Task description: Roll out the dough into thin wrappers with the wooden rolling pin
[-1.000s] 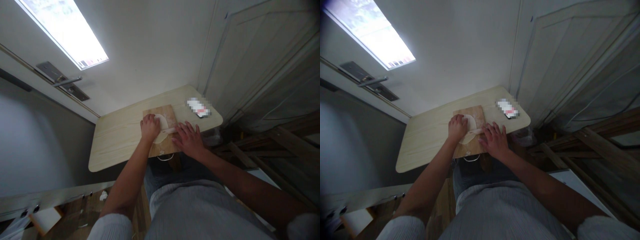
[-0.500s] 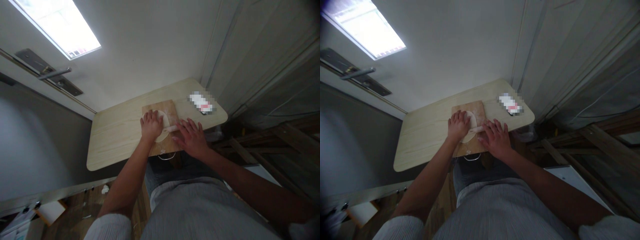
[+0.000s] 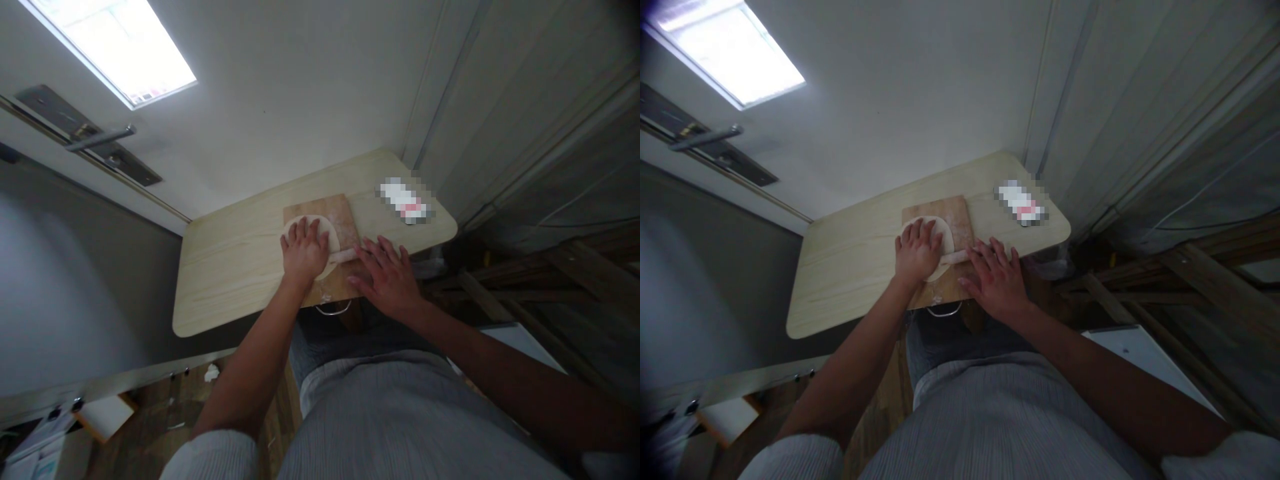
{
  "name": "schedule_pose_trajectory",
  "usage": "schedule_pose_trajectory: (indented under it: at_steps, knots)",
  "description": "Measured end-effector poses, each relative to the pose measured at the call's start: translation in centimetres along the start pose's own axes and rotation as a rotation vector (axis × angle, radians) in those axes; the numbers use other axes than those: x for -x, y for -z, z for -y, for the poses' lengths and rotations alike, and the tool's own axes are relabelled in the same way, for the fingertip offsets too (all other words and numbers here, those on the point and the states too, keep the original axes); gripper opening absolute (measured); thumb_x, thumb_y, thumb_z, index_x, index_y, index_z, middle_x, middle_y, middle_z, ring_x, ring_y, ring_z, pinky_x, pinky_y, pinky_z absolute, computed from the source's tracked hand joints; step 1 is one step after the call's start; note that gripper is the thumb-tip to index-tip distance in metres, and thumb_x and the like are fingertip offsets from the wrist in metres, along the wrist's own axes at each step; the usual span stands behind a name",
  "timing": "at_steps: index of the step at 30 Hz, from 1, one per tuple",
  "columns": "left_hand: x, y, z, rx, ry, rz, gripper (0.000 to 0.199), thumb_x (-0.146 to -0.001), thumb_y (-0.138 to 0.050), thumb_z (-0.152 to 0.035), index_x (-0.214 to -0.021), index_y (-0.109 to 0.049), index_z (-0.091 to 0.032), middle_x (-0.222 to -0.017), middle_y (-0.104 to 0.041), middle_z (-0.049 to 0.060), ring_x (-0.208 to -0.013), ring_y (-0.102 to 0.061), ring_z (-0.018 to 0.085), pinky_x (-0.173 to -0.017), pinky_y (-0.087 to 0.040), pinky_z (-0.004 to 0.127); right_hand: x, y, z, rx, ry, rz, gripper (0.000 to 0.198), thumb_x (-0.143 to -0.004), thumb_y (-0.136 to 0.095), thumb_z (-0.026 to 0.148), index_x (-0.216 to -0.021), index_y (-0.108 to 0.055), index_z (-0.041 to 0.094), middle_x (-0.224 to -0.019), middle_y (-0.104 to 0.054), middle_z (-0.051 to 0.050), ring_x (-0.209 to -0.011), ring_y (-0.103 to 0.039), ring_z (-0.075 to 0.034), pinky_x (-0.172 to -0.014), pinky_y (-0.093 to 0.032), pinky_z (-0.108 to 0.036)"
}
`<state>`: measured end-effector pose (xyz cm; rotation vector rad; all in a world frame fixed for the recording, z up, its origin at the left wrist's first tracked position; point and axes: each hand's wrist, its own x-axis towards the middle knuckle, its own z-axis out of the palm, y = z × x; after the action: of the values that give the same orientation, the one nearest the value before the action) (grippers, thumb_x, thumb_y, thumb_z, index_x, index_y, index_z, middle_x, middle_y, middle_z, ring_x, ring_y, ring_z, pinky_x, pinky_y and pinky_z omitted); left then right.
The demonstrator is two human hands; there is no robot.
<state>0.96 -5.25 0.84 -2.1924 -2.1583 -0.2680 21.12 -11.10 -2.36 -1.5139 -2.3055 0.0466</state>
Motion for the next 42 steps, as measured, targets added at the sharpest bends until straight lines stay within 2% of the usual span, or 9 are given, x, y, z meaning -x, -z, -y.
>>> schedule_pose_trajectory:
  at_steps: [17,27,38,42]
  knots:
    - [2.0,0.0,-0.8,-0.015,0.024,-0.028,0.054,-0.103,-0.027,-0.046,-0.152,-0.039,-0.027,-0.162,-0.035,0.008,-0.148,-0.03,0.032,-0.118,-0.027,0.059,1.7,0.1,0.1,-0.009,0.013,-0.017,0.066,-0.097,-0.044,0.059,-0.151,-0.046,0.02,-0.159,-0.041,-0.011,-0.149,-0.025,-0.037,-0.116,-0.019,-0.062]
    - [3.5,-0.1,-1.4,-0.042,0.02,-0.045,0.054,-0.102,-0.029,-0.042,-0.152,-0.04,-0.025,-0.161,-0.038,0.008,-0.147,-0.034,0.033,-0.117,-0.03,0.06,2.8,0.4,-0.1,-0.007,0.052,-0.041,0.068,-0.097,-0.044,0.059,-0.151,-0.046,0.018,-0.159,-0.04,-0.013,-0.149,-0.025,-0.036,-0.116,-0.02,-0.058]
    - [6.2,0.0,-2.1,-0.085,0.012,-0.085,0.055,-0.104,-0.023,-0.043,-0.151,-0.043,-0.022,-0.159,-0.042,0.007,-0.146,-0.036,0.03,-0.116,-0.034,0.056,4.2,1.4,0.5,-0.075,0.025,-0.148,0.058,-0.096,-0.052,0.05,-0.144,-0.051,0.018,-0.15,-0.052,-0.014,-0.144,-0.036,-0.033,-0.117,-0.017,-0.061]
    - [6.0,0.0,-2.0,-0.084,0.001,-0.064,0.056,-0.104,-0.02,-0.043,-0.152,-0.042,-0.022,-0.159,-0.043,0.007,-0.145,-0.036,0.03,-0.116,-0.034,0.056,3.7,1.9,0.3,-0.083,0.02,-0.158,0.055,-0.096,-0.053,0.046,-0.143,-0.051,0.017,-0.145,-0.057,-0.014,-0.139,-0.043,-0.032,-0.118,-0.015,-0.059]
